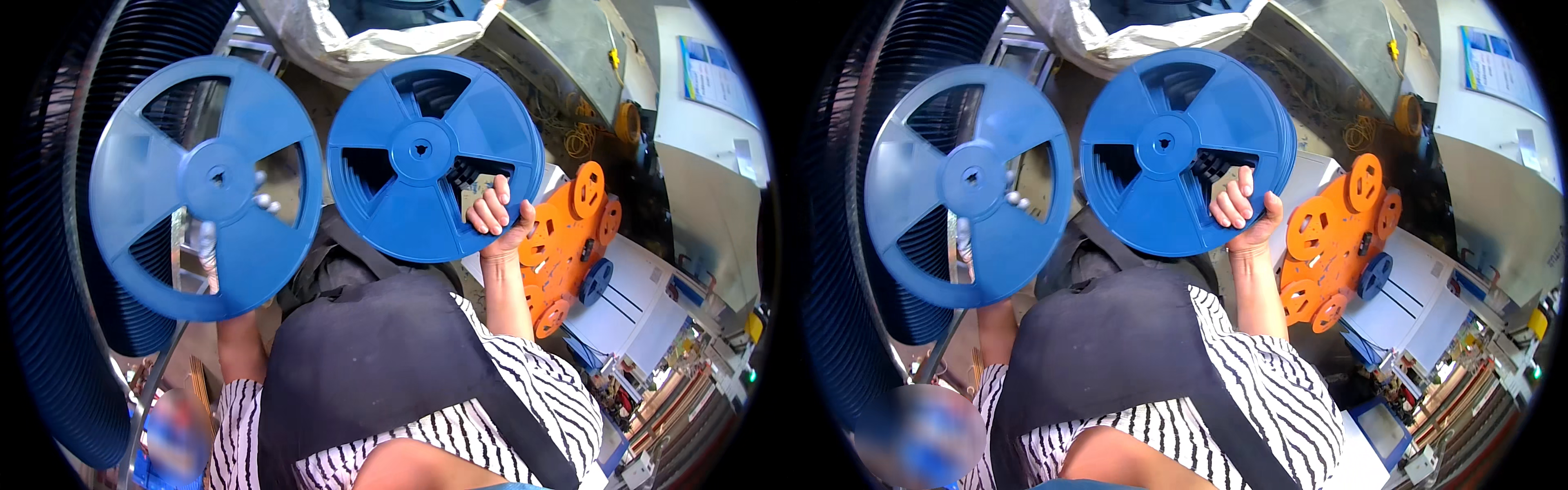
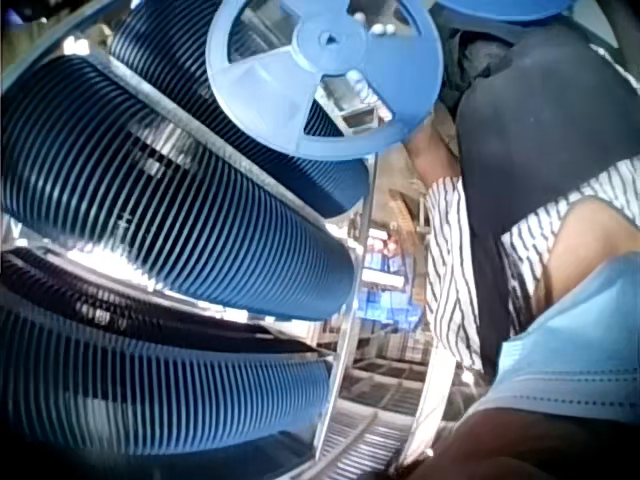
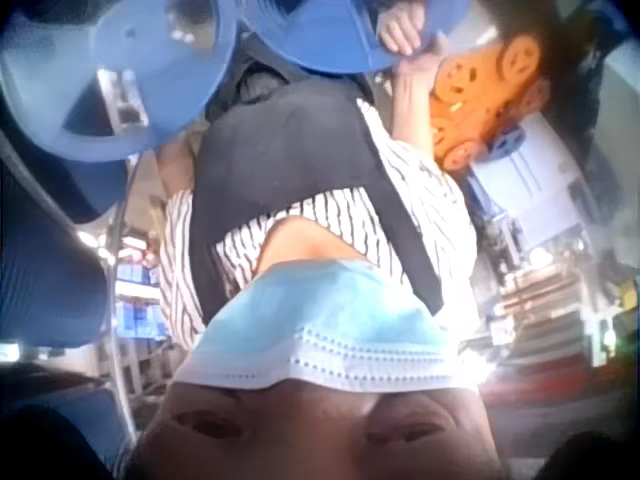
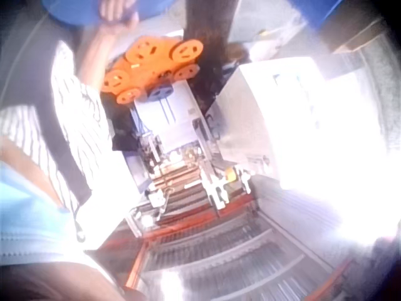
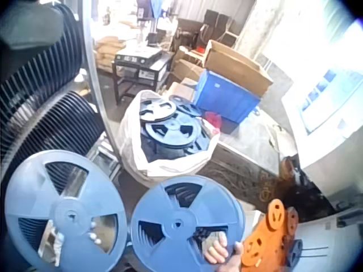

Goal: The person repeatedly picks up blue plastic spools from a nearby pile and stacks them onto a metal rack. The person also briefly handles an orange spool and places it on a table. The task involves continuous pick-and-place motions with both hands.

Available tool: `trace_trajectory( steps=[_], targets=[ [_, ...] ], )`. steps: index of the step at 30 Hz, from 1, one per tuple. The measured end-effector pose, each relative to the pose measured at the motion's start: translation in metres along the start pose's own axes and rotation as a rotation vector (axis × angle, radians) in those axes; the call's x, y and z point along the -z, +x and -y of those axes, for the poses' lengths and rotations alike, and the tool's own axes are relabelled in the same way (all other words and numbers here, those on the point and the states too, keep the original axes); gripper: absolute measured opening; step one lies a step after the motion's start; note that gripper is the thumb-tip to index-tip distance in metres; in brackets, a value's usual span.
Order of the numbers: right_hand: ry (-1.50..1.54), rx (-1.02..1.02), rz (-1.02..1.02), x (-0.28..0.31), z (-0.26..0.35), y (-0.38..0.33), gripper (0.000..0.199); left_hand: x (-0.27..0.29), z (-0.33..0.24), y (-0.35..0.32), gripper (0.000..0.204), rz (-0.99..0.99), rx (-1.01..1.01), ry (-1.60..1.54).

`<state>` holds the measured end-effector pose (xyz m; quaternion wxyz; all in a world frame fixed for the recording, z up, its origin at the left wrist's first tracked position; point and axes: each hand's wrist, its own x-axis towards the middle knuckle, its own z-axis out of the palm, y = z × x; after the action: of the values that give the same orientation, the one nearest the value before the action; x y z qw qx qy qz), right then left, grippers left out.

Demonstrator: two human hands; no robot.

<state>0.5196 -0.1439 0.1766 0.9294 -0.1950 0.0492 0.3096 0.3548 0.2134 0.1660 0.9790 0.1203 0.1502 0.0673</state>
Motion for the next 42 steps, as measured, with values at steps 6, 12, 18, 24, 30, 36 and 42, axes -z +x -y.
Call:
trace_trajectory(
  steps=[6,12,18,24,30,36,42],
  targets=[
    [0.119,0.041,0.143,0.006,0.01,0.003,0.032,-0.006,-0.016,-0.003,0.084,-0.006,-0.045,0.068],
    [0.149,0.08,0.149,-0.002,0.007,0.009,0.031,-0.001,-0.022,-0.002,0.084,-0.092,0.002,0.113],
    [0.153,0.063,0.108,-0.005,-0.001,0.009,0.03,-0.005,-0.011,0.0,0.077,-0.181,0.022,0.185],
    [0.064,0.012,0.12,-0.014,-0.01,0.014,0.031,-0.017,0.009,0.0,0.054,-0.355,-0.01,0.356],
    [-0.177,-0.127,0.121,-0.048,-0.05,0.032,0.033,0.011,0.052,0.04,0.084,-0.321,0.131,0.748],
    [-0.474,-0.384,-0.094,-0.082,-0.089,0.021,0.043,0.008,0.101,0.059,0.109,-0.187,0.206,0.979],
    [-0.556,-0.355,-0.19,-0.11,-0.1,0.032,0.059,0.005,0.072,0.054,0.071,-0.149,0.528,0.065]
  ],
)
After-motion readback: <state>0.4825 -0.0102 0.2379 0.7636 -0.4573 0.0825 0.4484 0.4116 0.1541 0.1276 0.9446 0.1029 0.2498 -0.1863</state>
